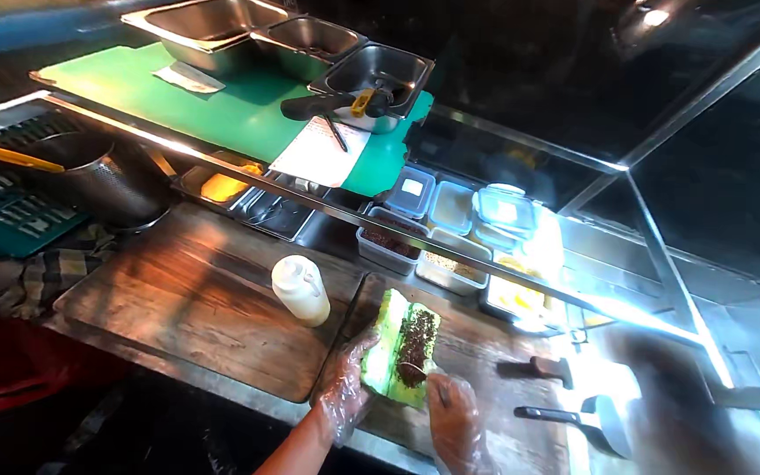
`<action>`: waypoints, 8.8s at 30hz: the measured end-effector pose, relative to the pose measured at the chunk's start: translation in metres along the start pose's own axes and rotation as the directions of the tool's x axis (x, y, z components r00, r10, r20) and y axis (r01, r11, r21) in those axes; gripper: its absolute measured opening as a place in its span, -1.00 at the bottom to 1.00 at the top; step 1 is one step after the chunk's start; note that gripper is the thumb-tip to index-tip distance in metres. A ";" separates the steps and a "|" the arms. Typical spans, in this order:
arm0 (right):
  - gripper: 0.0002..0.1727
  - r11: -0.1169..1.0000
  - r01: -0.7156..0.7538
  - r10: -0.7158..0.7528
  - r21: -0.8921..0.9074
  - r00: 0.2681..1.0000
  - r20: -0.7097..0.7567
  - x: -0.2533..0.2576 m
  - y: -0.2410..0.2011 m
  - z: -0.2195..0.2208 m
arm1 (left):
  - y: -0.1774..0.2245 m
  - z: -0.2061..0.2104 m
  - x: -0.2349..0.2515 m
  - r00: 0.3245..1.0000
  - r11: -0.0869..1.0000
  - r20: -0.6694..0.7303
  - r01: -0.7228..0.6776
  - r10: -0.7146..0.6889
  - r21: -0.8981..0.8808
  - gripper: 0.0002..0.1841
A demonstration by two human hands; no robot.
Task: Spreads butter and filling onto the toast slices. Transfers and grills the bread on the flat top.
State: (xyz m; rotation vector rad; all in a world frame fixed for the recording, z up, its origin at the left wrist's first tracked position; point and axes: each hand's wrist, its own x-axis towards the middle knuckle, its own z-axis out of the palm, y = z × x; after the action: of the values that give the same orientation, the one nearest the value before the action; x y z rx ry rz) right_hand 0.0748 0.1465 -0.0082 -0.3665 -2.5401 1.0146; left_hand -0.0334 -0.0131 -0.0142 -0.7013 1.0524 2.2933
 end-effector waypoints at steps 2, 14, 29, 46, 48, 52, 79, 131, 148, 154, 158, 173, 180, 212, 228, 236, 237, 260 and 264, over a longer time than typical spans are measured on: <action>-0.83 0.982 0.170 -0.180 -0.083 0.973 -0.143 -0.002 0.010 0.008 | 0.001 0.001 -0.001 1.000 1.000 -0.008 0.001 -0.001 0.001 -0.63; -0.94 0.671 -0.660 0.602 0.338 0.751 0.272 -0.005 -0.011 -0.007 | -0.002 -0.001 0.000 1.000 1.000 0.005 -0.003 0.003 0.024 -0.61; -0.82 0.969 0.200 -0.228 -0.142 0.947 -0.226 0.050 0.050 0.045 | 0.002 0.015 -0.010 0.996 0.971 -0.037 -0.066 0.076 0.232 -0.59; -0.85 0.999 -0.029 0.032 0.029 0.995 -0.093 0.042 0.050 0.023 | 0.005 0.016 -0.011 0.980 0.914 0.118 -0.194 0.162 0.358 -0.53; -0.83 0.998 0.027 -0.035 -0.059 0.990 -0.134 0.047 0.053 0.028 | 0.004 0.016 -0.011 0.979 0.910 0.112 -0.199 0.169 0.364 -0.52; -0.84 0.990 0.095 -0.112 -0.101 0.977 -0.179 0.065 0.057 0.036 | 0.005 0.016 -0.012 0.979 0.898 0.118 -0.200 0.167 0.392 -0.51; -0.54 0.989 0.095 -0.075 -0.111 0.982 0.175 0.208 0.008 -0.009 | 0.006 0.028 -0.018 0.916 0.605 0.331 -0.399 0.226 0.689 -0.41; -0.57 0.965 0.139 0.037 -0.224 0.771 0.636 0.120 0.080 0.017 | 0.024 -0.021 0.013 0.883 0.272 0.302 -0.408 0.358 0.871 -0.31; -0.50 0.944 0.272 -0.046 -0.187 0.669 0.742 0.104 0.063 0.015 | 0.022 0.026 0.006 0.956 -0.155 0.179 -0.145 0.231 0.977 0.36; -0.52 0.931 0.243 0.049 -0.271 0.654 0.755 0.095 0.049 0.010 | 0.019 0.018 0.010 0.939 -0.109 0.225 -0.203 0.261 0.973 0.38; -0.54 0.914 0.238 0.100 -0.329 0.654 0.750 0.087 0.045 0.014 | 0.029 0.008 0.007 0.931 0.058 0.277 -0.298 0.240 0.953 0.21; -0.80 0.922 -0.326 0.386 -0.211 0.823 0.416 0.085 0.028 0.024 | 0.038 -0.040 0.019 0.923 0.411 0.281 -0.371 0.262 0.833 -0.49; -0.82 0.860 -0.447 0.323 0.246 0.850 0.416 0.067 -0.072 0.046 | 0.046 -0.049 0.024 0.919 0.482 0.332 -0.394 0.213 0.782 -0.52; -0.33 0.676 -0.498 0.442 0.543 0.864 0.242 0.049 -0.029 0.083 | 0.042 -0.014 0.023 0.939 0.212 0.252 -0.302 0.236 0.929 -0.38; -0.20 0.685 -0.561 0.482 0.465 0.828 0.288 0.043 -0.034 0.091 | 0.038 -0.015 0.027 0.946 0.326 0.218 -0.291 0.242 0.900 -0.38; 0.00 0.613 -0.587 0.506 0.529 0.806 0.307 0.031 -0.027 0.080 | 0.016 -0.007 0.011 0.969 0.218 0.163 -0.203 0.187 0.955 -0.36; 0.04 0.608 -0.595 0.520 0.526 0.799 0.302 0.028 -0.024 0.066 | 0.013 -0.001 0.009 0.973 0.217 0.189 -0.215 0.134 0.952 -0.36; 0.08 0.771 -0.637 0.597 -0.023 0.708 0.377 0.015 0.057 -0.068 | -0.098 0.139 -0.006 0.999 -0.323 0.020 -0.029 -0.031 0.946 -0.27; 0.11 0.755 -0.656 0.607 -0.009 0.693 0.389 0.016 0.065 -0.069 | -0.094 0.130 0.004 0.998 -0.322 0.045 -0.055 -0.039 0.945 -0.25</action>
State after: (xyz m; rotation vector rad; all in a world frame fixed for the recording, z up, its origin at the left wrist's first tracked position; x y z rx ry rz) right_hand 0.0971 0.2399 -0.0042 -1.1871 -2.6958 1.6243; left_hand -0.0067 0.1436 0.0076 0.2230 2.3339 0.4767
